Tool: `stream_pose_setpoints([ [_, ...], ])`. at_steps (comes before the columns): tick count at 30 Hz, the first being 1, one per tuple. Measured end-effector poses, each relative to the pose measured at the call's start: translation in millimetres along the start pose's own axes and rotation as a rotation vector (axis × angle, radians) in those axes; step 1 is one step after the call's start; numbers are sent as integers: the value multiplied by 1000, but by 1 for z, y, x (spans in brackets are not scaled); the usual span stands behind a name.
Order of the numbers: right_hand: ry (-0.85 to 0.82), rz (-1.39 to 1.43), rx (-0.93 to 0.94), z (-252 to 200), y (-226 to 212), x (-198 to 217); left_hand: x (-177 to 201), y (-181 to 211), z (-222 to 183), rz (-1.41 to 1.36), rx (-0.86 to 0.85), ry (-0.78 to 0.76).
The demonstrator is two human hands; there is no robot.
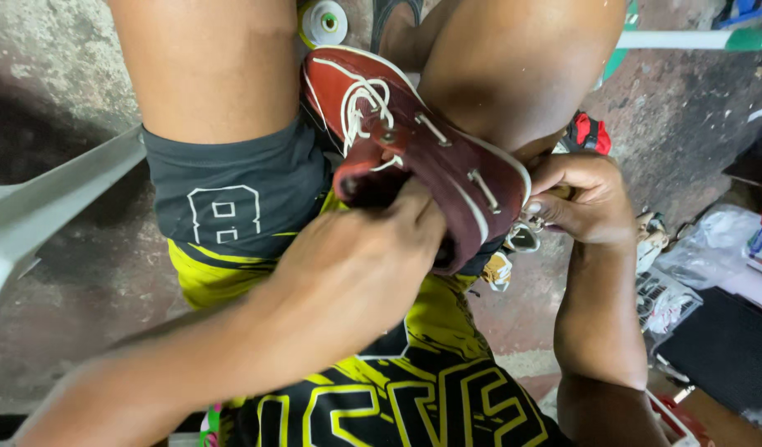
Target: The person stitches the sole of a shoe using a needle and thread.
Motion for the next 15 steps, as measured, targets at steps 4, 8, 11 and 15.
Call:
stream_pose_setpoints([
  [4,-44,-81,40,1,-3,-3,-20,-29,18,81,-206,-17],
  [8,-91,-138,107,9,-15,-8,-20,-48,23,-53,94,-205],
  [11,-124,-79,141,14,-21,-10,2,-46,14,-212,81,-16],
  [15,-112,-65,126,15,-22,-8,28,-27,-12,-345,140,206],
])
Point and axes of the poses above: each hand's wrist, its own z-axis towards the middle knuckle, its own x-axis out of the back of the hand, y = z × x, the point moved 1 cm from there along z, towards the middle knuckle, and after that the axes turned 7 degrees about y, right-handed, at the moved point
